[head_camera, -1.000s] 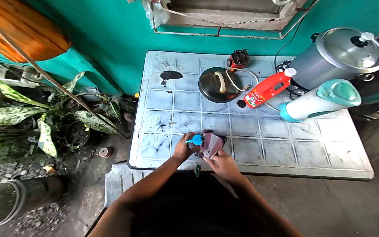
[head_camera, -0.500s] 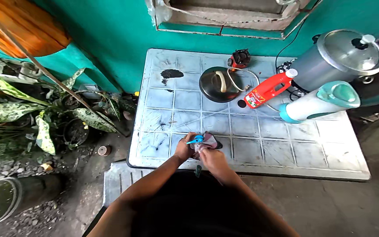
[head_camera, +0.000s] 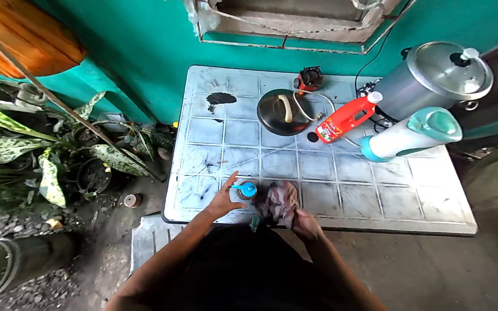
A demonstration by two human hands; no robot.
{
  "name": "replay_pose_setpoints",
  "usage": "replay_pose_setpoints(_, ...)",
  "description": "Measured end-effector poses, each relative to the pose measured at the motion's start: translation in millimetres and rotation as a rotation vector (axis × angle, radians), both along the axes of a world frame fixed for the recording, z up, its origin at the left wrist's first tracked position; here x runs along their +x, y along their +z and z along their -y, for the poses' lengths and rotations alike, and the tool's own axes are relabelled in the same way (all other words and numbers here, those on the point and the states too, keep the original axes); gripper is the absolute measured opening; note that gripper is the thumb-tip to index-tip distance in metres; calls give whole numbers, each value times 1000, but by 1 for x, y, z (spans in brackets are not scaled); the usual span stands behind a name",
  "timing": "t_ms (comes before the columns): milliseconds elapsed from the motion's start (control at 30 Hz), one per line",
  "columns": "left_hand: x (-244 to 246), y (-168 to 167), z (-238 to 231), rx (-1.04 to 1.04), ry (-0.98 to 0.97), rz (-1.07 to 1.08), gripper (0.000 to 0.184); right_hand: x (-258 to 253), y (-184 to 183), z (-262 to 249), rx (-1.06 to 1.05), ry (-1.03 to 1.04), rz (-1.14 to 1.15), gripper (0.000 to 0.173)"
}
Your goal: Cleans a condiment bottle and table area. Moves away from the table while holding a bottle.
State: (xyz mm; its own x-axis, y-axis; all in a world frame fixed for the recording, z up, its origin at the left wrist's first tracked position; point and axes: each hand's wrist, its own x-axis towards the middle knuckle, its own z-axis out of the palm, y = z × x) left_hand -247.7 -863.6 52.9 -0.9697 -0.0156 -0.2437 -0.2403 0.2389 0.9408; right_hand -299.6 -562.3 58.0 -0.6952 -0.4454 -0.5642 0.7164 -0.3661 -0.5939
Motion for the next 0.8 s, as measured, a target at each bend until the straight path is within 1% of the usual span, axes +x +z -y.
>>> replay_pose_setpoints(67,8,11,-1,-17,60,-72,97,1,3,4,68,83,49,37)
replay_pose_setpoints(167,14,21,-5,-68,142,-236,65,-5,29,20,131,70,-41,27)
replay_pose_setpoints(233,13,25,-12,-120,182,-306,52,-11,43,36,171,49,-144,22)
replay_pose_setpoints(333,7,31,-21,-195,202,-309,37,-18,53,64,240,64,-238,19)
replay_pose_setpoints(400,4,32,-23,-214,207,-308,32,-21,55,77,257,103,-277,19)
replay_pose_setpoints(533,2,32,-22,-150,210,-297,35,-27,50,92,353,227,-365,14)
replay_pose_setpoints(667,4,34,-16,-29,252,-265,22,-34,45,95,435,340,-440,11)
replay_pose_setpoints(733,3,33,-12,-23,255,-263,16,-37,42,96,442,360,-443,11)
replay_pose_setpoints(800,0,32,-9,-16,248,-266,14,-40,40,96,444,364,-447,11)
